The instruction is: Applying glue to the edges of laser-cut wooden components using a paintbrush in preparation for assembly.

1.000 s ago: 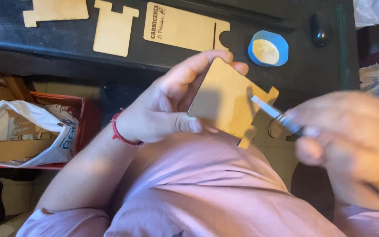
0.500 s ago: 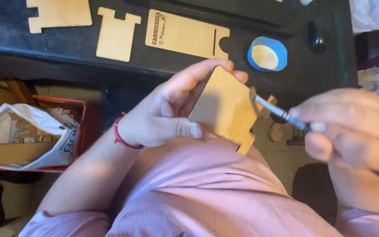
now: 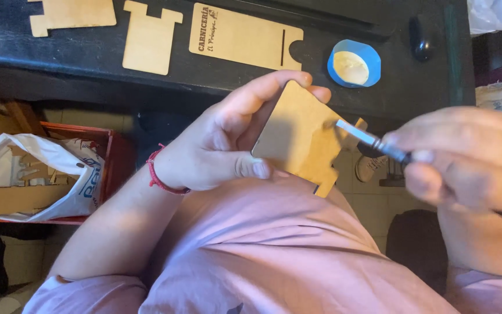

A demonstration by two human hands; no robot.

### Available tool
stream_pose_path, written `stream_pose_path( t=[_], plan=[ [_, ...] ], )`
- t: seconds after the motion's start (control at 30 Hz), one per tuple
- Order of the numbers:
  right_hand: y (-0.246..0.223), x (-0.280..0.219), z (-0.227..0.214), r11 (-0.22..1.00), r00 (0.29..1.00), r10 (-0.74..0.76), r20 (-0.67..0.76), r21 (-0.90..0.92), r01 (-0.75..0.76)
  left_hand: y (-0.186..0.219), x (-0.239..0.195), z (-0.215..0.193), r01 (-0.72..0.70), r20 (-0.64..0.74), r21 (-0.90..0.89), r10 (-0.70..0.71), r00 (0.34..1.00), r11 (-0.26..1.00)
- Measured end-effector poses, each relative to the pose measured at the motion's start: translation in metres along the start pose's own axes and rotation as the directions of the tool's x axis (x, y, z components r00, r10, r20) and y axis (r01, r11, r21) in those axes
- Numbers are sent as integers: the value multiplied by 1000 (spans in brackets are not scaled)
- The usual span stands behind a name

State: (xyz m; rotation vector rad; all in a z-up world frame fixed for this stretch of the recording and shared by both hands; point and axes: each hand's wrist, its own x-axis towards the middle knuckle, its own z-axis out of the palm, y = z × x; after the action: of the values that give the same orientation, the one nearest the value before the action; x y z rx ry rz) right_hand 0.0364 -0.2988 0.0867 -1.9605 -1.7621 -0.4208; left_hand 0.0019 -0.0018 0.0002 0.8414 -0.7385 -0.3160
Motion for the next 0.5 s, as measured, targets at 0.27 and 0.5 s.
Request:
stream_pose_path(
  t=[0.27, 0.5],
  plan=[
    [-43, 3, 1, 914, 906, 375, 198, 85, -397, 2, 0, 2, -1, 9, 27, 0, 1000, 1000],
    [22, -60, -4, 968, 956, 215, -198, -84, -235, 5, -2, -2, 11, 7, 21, -11, 1000, 1000]
  ],
)
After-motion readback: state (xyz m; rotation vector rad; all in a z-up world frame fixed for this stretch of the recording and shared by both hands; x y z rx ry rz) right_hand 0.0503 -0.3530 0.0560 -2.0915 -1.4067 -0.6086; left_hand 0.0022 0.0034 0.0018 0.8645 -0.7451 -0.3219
